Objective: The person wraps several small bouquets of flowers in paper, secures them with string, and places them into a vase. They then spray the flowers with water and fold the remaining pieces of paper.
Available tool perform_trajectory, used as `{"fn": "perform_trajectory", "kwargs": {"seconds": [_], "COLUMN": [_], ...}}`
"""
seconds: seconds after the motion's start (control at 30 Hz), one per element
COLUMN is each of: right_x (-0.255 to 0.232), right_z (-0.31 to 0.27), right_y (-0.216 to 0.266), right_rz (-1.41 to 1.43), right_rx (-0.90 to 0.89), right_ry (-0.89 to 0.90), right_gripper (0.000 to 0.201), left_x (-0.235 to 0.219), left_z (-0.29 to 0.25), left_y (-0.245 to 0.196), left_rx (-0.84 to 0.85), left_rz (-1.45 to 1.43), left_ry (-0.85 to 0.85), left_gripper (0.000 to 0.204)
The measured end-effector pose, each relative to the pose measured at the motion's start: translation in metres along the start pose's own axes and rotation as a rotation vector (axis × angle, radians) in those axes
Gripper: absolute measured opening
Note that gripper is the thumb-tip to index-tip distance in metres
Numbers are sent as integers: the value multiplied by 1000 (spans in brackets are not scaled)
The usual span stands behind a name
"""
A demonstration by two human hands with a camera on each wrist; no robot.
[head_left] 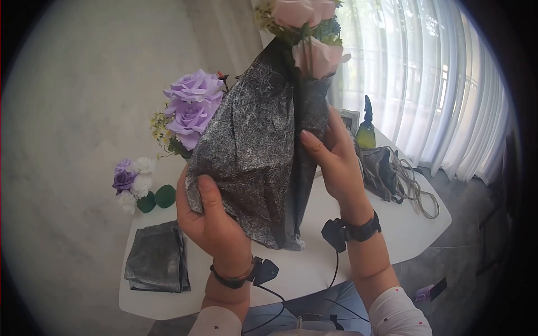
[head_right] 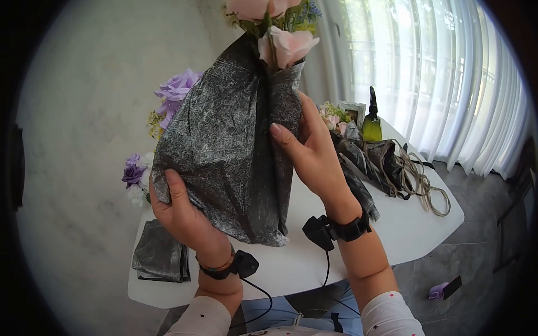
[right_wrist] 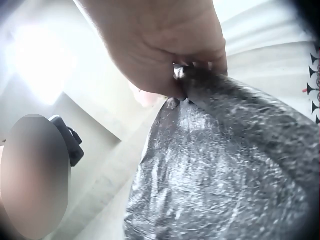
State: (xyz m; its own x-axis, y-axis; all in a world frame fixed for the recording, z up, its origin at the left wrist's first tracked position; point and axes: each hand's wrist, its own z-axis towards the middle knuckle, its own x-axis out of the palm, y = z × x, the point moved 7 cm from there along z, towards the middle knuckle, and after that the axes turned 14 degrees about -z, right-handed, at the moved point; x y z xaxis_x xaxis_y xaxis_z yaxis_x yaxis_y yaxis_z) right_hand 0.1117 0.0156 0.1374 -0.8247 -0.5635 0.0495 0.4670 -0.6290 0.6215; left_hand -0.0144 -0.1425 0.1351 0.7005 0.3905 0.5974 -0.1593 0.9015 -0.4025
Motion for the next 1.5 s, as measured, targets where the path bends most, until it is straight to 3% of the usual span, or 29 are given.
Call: {"fn": "perform_trajectory", "kwargs": {"seconds": [0.13,0.2,0.33,0.47,0.67,0.73,0.9,0.97,1.1,1.17,1.3,1.37,1.5], "right_x": [-3,-9,-9,-8,-15,-22,-31,-26,-26,-23,-23,-30,-34], "right_z": [-1,-2,-4,-2,3,4,1,2,4,4,4,2,-5], "right_y": [-26,-15,-5,2,-13,-19,-18,-10,-18,-22,-31,-22,2], "right_rz": [-44,-435,-199,-251,-4,77,-24,-75,-47,53,100,53,-36], "right_rx": [-8,-199,-43,-35,-6,35,112,80,53,153,115,15,-76], "right_ry": [-119,-288,-230,-209,-161,-239,-297,-277,-270,-222,-196,-320,-396], "right_gripper": [51,48,51,54,48,43,46,36,36,35,48,47,48], "left_x": [3,5,2,0,1,2,-1,-4,-7,-8,-8,-13,-27], "left_z": [-4,-5,-8,-9,-6,-7,-9,-10,-8,-6,3,11,24], "left_y": [6,6,3,3,-5,-6,-7,-6,-11,-13,-17,-18,-11], "left_rx": [25,36,46,63,108,111,123,149,162,159,199,187,154], "left_rz": [-113,-118,-72,-40,-85,-98,-40,22,58,23,0,59,104], "left_ry": [55,75,62,20,39,37,20,11,-39,-55,-36,-89,-164], "left_gripper": [31,31,32,32,33,33,34,35,35,34,33,32,30]}}
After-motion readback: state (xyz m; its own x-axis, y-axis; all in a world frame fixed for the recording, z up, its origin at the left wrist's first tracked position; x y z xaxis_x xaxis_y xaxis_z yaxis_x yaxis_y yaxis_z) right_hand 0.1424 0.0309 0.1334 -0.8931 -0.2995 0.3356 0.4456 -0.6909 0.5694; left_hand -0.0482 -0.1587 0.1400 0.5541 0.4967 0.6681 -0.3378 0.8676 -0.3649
